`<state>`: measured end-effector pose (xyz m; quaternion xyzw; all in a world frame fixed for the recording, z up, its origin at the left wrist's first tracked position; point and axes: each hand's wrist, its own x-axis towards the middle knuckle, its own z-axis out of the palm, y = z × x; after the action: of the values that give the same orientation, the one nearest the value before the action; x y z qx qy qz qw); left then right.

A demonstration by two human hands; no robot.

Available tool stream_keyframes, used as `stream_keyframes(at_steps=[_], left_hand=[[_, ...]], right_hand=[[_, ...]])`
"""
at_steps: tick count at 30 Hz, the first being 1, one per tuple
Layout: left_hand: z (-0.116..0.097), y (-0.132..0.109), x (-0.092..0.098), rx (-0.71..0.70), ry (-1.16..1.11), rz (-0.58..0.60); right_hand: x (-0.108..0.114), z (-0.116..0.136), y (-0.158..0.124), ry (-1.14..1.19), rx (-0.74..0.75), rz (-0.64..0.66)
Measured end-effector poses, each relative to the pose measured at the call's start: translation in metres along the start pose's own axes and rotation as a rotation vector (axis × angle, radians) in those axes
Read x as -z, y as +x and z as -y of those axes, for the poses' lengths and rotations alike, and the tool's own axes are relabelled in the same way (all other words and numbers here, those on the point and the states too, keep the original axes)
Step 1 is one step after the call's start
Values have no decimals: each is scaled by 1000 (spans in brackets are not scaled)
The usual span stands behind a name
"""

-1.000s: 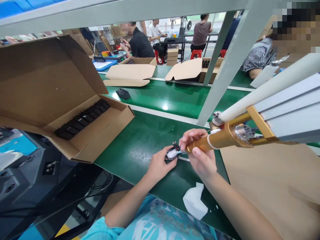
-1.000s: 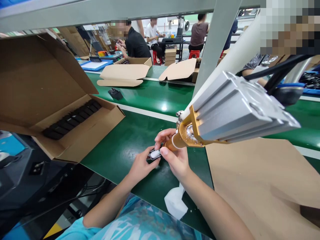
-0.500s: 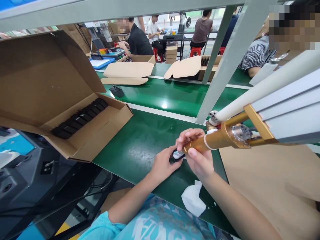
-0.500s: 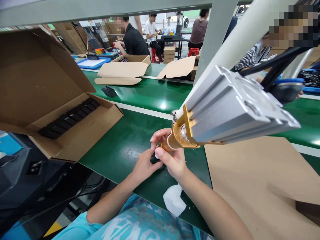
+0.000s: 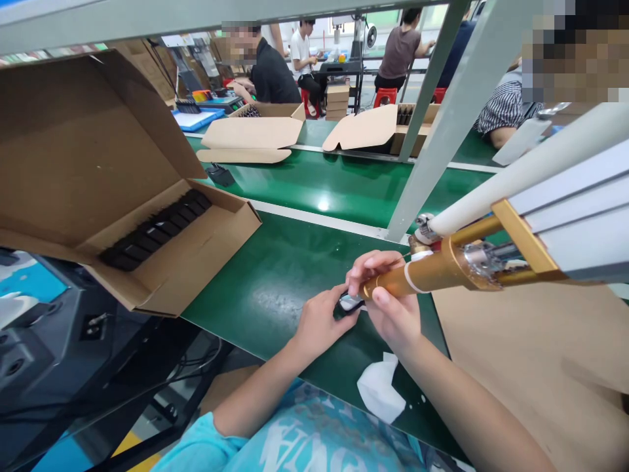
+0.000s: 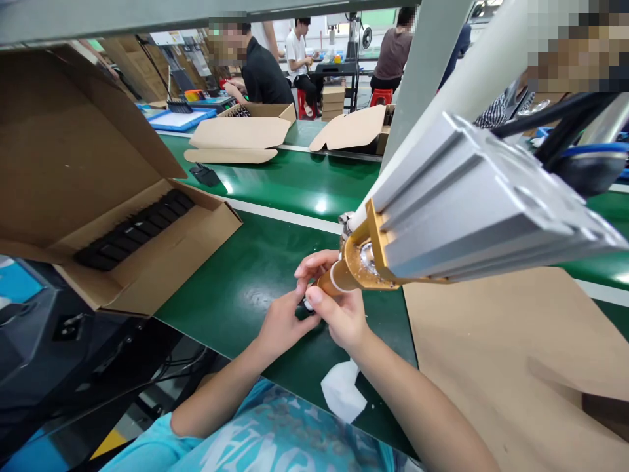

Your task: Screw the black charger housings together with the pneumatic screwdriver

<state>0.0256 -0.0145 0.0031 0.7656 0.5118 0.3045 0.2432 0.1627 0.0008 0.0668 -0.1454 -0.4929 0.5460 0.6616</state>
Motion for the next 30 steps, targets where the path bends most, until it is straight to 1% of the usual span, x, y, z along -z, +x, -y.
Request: stream_keyframes(at_steps=[5,9,13,20,23,26,30], left_hand=[[-3,1,3,91,-10,35],[-3,1,8,149,-41,38],[-2,1,11,169,-57,48],[1,4,18,191,-2,59],[10,4,24,206,6,50],[25,2,34,203,-12,50],[46,-7,48,185,-134,43]], right_hand=[[1,1,1,-14,-9,-5],[2,0,1,-42,-5,-13],[3,0,2,-47,2,-19],[3,0,2,-80,0,-35],[3,0,3,-73,15,-43],[4,1,3,-62,25,-56],[7,2,5,-68,21,-83]])
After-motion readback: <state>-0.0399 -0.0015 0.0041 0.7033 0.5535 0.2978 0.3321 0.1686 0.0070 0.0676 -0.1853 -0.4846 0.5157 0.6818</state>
